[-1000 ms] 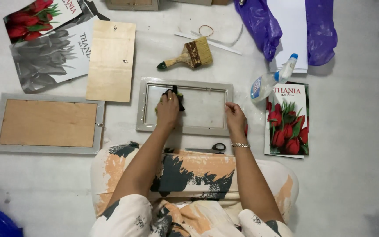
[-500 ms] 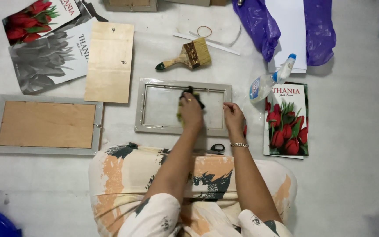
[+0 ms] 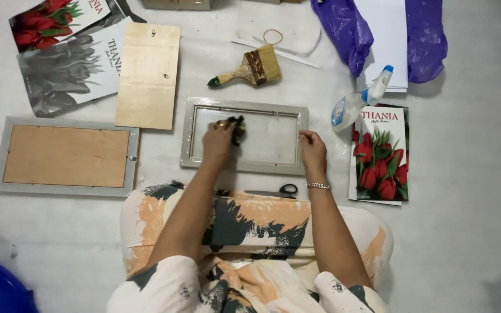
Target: Cleaning the glass of a picture frame using spray cleaner and a cloth
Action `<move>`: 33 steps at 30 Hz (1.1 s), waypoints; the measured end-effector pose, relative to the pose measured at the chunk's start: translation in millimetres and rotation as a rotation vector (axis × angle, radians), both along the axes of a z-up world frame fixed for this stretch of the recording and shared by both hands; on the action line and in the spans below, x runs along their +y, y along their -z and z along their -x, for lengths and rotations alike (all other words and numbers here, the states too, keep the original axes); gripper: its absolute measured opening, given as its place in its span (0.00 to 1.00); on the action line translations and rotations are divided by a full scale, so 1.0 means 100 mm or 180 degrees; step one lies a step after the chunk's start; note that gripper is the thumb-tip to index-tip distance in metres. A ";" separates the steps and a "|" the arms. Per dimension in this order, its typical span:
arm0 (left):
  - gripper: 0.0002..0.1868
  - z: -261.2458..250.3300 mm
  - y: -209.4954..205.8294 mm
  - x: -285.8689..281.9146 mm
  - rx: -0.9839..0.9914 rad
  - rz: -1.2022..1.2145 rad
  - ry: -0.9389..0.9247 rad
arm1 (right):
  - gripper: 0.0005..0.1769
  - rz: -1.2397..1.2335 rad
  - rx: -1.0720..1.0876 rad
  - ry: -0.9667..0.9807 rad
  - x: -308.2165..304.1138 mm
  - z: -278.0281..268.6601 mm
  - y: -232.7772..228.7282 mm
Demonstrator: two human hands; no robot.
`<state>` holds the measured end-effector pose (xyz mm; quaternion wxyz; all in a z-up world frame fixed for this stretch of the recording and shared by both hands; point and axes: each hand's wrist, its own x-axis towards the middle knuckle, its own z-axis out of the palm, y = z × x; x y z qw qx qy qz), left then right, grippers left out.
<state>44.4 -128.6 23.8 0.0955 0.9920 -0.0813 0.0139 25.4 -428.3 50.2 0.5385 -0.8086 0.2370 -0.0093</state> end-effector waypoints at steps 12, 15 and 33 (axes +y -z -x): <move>0.16 0.11 -0.05 -0.48 -0.0205 0.0164 0.1011 | 0.11 0.0168 -0.0221 -0.0158 0.02 0.00 0.06; 0.15 0.13 0.06 -1.12 -0.0223 0.0216 0.1255 | 0.11 0.0222 -0.0154 -0.0095 -0.01 -0.03 0.08; 0.20 0.22 -0.23 0.86 0.0710 -0.0275 0.0529 | 0.10 0.0179 -0.0115 -0.0150 0.03 0.05 -0.03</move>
